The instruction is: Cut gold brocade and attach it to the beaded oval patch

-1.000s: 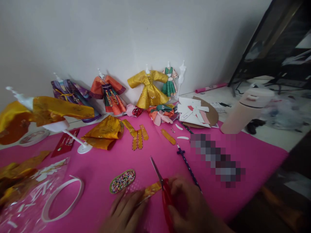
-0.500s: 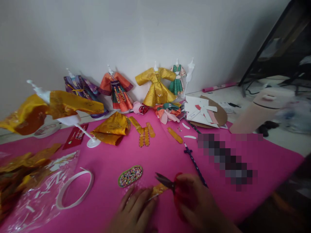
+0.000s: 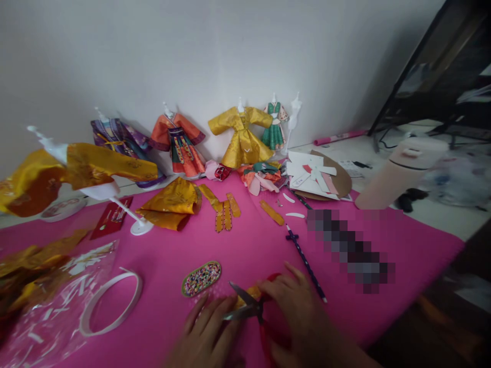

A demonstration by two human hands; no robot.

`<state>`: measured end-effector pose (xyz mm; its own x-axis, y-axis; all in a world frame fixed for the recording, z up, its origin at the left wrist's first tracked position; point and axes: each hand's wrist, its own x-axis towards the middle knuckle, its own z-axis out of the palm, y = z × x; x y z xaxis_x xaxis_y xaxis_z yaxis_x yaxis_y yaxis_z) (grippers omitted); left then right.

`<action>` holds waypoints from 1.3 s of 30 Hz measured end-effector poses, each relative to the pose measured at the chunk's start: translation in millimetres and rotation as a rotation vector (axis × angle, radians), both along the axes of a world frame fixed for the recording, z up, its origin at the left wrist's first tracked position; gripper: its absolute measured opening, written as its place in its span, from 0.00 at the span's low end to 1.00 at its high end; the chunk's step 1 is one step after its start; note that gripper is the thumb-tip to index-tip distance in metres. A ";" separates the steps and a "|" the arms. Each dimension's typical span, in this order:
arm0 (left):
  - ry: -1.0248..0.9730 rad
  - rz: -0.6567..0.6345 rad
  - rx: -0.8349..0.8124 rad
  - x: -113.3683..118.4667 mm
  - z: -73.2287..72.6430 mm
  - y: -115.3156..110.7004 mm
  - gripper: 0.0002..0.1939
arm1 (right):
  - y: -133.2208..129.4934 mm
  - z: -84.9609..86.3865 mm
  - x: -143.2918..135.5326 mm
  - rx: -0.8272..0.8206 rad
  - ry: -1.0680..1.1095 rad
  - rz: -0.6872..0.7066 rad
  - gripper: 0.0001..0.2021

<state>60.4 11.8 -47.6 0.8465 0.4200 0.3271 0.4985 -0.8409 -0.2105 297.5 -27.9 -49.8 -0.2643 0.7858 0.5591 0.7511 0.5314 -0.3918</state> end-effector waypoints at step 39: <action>-0.080 0.003 0.035 -0.4 4.2 4.4 0.25 | -0.7 4.8 -1.6 -0.101 0.061 0.057 0.33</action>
